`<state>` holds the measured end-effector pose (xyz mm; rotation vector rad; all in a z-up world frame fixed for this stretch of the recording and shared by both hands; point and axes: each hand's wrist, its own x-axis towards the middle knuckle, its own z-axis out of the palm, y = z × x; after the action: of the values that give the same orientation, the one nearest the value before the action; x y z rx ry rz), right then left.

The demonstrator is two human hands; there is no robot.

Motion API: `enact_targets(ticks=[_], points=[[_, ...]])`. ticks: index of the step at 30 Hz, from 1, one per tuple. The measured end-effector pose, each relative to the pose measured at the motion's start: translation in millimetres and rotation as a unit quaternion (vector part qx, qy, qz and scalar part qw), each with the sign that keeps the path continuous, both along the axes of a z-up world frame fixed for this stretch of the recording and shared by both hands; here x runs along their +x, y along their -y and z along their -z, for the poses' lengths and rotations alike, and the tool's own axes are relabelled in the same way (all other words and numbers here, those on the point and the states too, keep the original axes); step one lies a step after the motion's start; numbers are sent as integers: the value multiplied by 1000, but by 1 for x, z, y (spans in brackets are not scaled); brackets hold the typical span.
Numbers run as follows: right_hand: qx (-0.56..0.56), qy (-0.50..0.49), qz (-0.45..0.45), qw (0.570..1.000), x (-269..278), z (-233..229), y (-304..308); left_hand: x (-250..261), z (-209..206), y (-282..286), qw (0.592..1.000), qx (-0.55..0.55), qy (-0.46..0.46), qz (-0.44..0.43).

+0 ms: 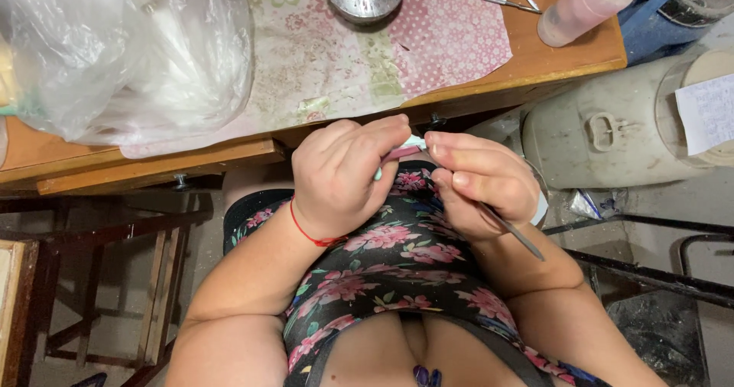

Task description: Shaping a dental prosthetic model using a carving tool and applying adhesive to components

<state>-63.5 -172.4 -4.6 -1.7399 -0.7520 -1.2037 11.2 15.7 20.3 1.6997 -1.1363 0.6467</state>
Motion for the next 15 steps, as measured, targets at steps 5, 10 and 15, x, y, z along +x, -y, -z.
enact_targets(ticks=[5,10,15], points=[[115,25,13,993,3,4,-2,2,-8,0,994,-8,-91,60],[173,-78,1,982,3,-10,-13,6,-18,-2,984,11,-158,81],[222,-287,-35,931,-2,-10,-19,4,-5,-1,978,-2,-208,33]])
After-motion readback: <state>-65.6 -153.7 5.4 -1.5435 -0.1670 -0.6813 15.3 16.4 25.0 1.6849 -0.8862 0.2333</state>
